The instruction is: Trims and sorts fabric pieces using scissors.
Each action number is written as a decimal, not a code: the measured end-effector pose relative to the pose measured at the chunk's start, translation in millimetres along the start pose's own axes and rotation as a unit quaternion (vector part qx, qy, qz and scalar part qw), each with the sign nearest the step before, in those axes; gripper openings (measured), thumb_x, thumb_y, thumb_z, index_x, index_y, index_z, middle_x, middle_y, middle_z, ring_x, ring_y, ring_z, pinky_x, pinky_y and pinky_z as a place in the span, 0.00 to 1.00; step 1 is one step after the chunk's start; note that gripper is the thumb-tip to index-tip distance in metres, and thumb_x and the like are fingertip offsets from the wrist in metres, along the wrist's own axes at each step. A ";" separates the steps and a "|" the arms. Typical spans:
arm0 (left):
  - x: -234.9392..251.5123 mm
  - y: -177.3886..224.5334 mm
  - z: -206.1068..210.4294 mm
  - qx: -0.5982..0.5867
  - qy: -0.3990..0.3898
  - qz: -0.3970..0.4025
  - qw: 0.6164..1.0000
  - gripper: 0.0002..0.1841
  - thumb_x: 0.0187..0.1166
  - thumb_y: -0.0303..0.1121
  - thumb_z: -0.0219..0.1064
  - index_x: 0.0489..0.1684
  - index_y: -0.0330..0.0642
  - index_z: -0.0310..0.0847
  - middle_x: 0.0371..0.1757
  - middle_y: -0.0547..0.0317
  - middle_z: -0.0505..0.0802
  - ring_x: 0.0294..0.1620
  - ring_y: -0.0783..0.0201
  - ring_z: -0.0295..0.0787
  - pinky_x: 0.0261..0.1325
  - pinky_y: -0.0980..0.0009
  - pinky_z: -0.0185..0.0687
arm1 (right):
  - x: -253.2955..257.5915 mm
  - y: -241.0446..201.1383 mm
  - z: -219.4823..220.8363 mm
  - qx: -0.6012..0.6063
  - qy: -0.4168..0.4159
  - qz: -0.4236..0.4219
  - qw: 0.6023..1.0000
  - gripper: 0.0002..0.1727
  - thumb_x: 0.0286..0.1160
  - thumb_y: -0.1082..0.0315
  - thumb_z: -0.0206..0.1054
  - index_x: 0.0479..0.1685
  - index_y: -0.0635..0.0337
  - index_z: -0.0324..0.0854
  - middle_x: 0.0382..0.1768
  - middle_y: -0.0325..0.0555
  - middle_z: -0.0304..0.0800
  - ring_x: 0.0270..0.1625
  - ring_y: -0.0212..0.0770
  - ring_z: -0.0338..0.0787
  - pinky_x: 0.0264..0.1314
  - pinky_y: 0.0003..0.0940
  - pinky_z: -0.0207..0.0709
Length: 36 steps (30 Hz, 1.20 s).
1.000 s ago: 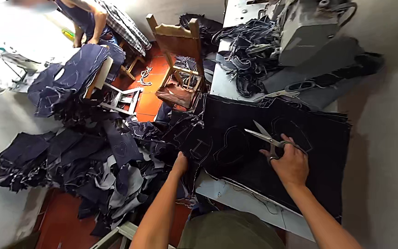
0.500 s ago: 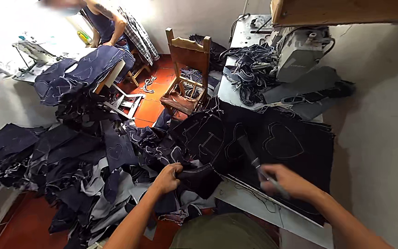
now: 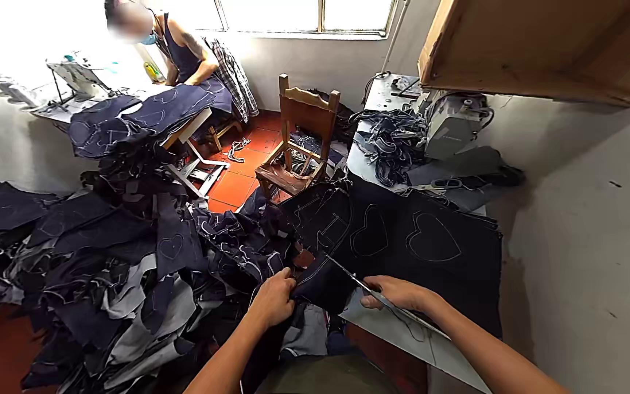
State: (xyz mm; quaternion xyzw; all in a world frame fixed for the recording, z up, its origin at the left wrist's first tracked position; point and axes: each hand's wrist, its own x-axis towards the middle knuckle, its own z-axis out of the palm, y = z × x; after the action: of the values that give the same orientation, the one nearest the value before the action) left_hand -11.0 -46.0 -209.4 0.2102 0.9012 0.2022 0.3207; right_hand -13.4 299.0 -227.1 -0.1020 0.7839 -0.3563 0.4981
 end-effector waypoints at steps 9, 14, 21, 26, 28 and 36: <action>-16.0 21.0 -24.1 0.093 -0.043 -0.035 0.994 0.37 0.76 0.66 0.64 0.58 0.35 0.81 0.62 0.40 0.87 0.60 0.41 0.88 0.61 0.41 0.82 | -0.4 6.1 9.8 0.056 0.036 -0.022 0.998 0.33 0.66 0.33 0.73 0.39 0.58 0.83 0.22 0.38 0.85 0.25 0.34 0.87 0.36 0.37 0.84; -17.3 24.1 -34.0 0.079 -0.029 -0.035 0.996 0.35 0.82 0.64 0.59 0.71 0.40 0.75 0.60 0.41 0.90 0.63 0.42 0.88 0.65 0.41 0.81 | -9.4 12.9 7.1 -0.022 0.079 -0.040 0.996 0.33 0.55 0.32 0.80 0.27 0.58 0.83 0.17 0.38 0.81 0.20 0.37 0.82 0.31 0.41 0.79; -24.1 3.3 -41.4 0.086 -0.066 -0.002 0.994 0.27 0.92 0.52 0.49 0.58 0.33 0.80 0.59 0.37 0.89 0.64 0.39 0.87 0.67 0.40 0.78 | -24.1 21.9 4.0 0.074 0.072 -0.095 0.990 0.29 0.55 0.36 0.81 0.24 0.55 0.83 0.13 0.33 0.81 0.16 0.30 0.81 0.24 0.31 0.77; -47.1 -11.8 -51.7 0.071 -0.082 -0.014 0.994 0.26 0.88 0.52 0.56 0.56 0.33 0.81 0.55 0.37 0.90 0.63 0.40 0.87 0.68 0.40 0.77 | -48.5 17.4 4.4 0.117 0.041 -0.141 0.982 0.51 0.44 0.32 0.82 0.66 0.58 0.72 0.56 0.43 0.86 0.53 0.35 0.85 0.56 0.37 0.80; -62.9 -18.5 -58.0 0.029 -0.067 0.006 0.997 0.26 0.86 0.52 0.59 0.50 0.32 0.82 0.47 0.39 0.90 0.55 0.41 0.89 0.64 0.42 0.80 | -56.6 23.1 18.4 0.130 0.094 -0.156 0.975 0.57 0.36 0.30 0.85 0.69 0.58 0.72 0.63 0.42 0.88 0.64 0.37 0.86 0.67 0.39 0.80; -185.4 125.2 -147.0 -0.327 0.185 0.252 0.892 0.16 0.91 0.51 0.55 0.70 0.68 0.80 0.60 0.92 0.89 0.60 0.93 0.82 0.66 0.84 0.79 | -21.6 -1.0 111.7 0.352 0.291 -0.311 0.834 0.62 0.39 0.31 0.85 0.74 0.68 0.69 0.65 0.39 0.88 0.69 0.25 0.84 0.73 0.28 0.78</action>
State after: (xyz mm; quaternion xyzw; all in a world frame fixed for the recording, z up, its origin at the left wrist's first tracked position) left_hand 53.6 -70.2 49.3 0.2719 0.7441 0.5947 0.1371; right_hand 92.1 258.3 -239.0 -0.0502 0.6413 -0.7574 0.1120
